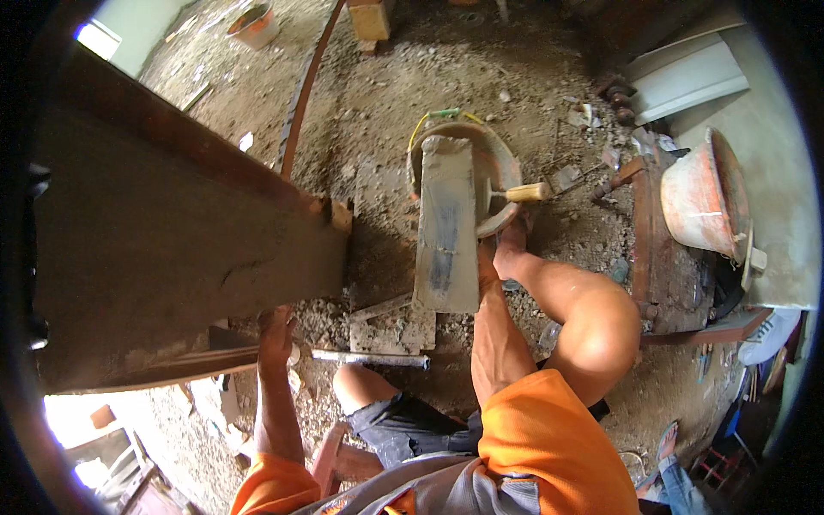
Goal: The person scoops wet plaster from a bucket with a trowel and applies it to the lower edge of a vertical wooden structure. They repeatedly smooth and level the plaster using a flat metal trowel, working along the base while seated on a small stool.
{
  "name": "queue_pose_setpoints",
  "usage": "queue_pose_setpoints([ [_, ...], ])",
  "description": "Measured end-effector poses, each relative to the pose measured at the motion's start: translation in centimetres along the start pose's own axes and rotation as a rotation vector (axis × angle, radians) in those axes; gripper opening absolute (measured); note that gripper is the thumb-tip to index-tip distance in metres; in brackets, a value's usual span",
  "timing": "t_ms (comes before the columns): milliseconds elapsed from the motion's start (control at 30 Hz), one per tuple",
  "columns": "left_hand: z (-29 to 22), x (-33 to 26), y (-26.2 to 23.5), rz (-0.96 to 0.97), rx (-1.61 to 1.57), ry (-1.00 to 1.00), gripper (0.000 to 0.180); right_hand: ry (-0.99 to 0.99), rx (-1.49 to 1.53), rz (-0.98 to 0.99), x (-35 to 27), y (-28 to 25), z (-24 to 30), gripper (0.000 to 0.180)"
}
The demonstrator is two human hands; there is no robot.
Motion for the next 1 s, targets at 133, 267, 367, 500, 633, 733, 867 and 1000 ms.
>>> queue_pose_setpoints([
  [133, 0.7, 0.8, -1.1, 0.074, 0.333, 0.095, 0.067, 0.14, 0.084, 0.023, -2.0, -0.7, -5.8, 0.03],
  [267, -1.0, 0.6, 0.3, 0.076, 0.216, 0.019, 0.075, 0.298, 0.17, 0.034, -4.3, -1.0, -12.1, 0.028],
  [367, -3.0, 0.2, 1.6, 0.094, 0.17, -0.071, 0.081, 0.389, 0.235, 0.017, -5.9, -1.4, -16.0, 0.027],
  [500, -4.7, -0.5, 2.2, 0.088, 0.184, -0.126, 0.085, 0.331, 0.196, 0.091, -5.4, -1.5, -22.6, 0.025],
  [633, -5.7, -1.0, 2.6, 0.109, 0.152, -0.043, 0.089, -0.004, -0.29, 0.025, -2.9, 0.3, -27.8, 0.023],
  [733, -6.2, -1.3, 2.8, 0.13, 0.115, -0.006, 0.094, -0.252, -1.003, -0.123, -2.8, 4.6, -30.0, 0.027],
  [867, -6.7, -1.1, 2.7, 0.144, 0.161, -0.017, 0.099, -0.121, -0.987, 0.034, -8.4, 7.5, -30.2, 0.033],
  [1000, -7.3, -1.6, 2.9, 0.157, 0.14, 0.056, 0.098, -0.149, -0.785, -0.129, -11.7, 5.3, -28.8, 0.032],
])
Point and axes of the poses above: each hand's wrist, its own x-axis towards the middle knuckle, its own y-axis out of the palm, z = x × y, the point moved 4 cm from there along x, towards the middle knuckle, and after that the axes turned 11 degrees about x, right-handed, at the moved point
